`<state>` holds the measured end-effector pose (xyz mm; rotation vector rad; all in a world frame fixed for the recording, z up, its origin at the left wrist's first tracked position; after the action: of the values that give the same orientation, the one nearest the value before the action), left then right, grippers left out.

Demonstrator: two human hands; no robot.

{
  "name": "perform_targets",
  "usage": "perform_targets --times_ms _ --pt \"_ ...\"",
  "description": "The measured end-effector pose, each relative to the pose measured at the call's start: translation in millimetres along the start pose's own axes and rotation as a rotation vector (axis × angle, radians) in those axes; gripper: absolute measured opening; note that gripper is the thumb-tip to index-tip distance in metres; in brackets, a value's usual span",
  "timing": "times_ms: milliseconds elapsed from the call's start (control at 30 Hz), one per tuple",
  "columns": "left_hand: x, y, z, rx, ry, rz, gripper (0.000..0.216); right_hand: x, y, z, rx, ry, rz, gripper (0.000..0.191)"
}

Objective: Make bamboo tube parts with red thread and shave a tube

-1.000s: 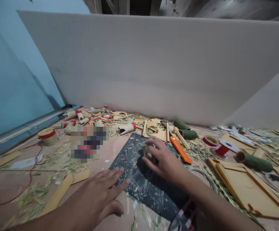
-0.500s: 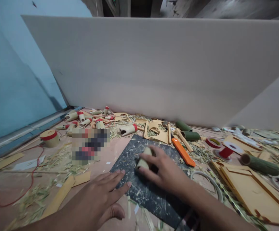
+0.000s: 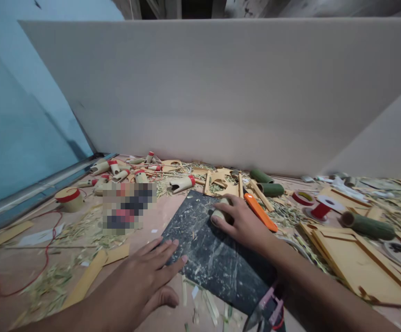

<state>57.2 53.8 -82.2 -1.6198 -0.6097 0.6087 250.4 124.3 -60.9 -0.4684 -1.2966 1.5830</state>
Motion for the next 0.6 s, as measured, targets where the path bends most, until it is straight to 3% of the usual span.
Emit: perform_targets --times_ms 133,267,433,600 --pt "0.6 -2.8 -3.5 0.022 0.018 0.021 0.063 -2.9 10.7 12.4 0.054 -0.161 0.129 0.048" --pt "1.7 -3.0 -3.7 0.038 0.01 0.05 0.06 1.6 0.2 -2.2 0.08 0.019 -0.018 0.048" --pt "3.5 0.0 -3.2 0.059 0.026 0.079 0.063 -0.2 8.4 5.8 0.104 -0.041 0.111 0.048" --pt "0.4 4.7 0.4 0.032 0.027 -0.008 0.064 -3.3 3.6 2.2 0.025 0.096 0.032 0.052"
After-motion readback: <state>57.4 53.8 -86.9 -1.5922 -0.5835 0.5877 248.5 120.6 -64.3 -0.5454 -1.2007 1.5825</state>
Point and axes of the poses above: each hand's wrist, its own x-axis towards the middle knuckle, its own y-axis out of the palm, z = x × y, the point moved 7 cm from there along x, towards the middle knuckle, and after that the axes turned 2 degrees about y, right-handed, at the moved point
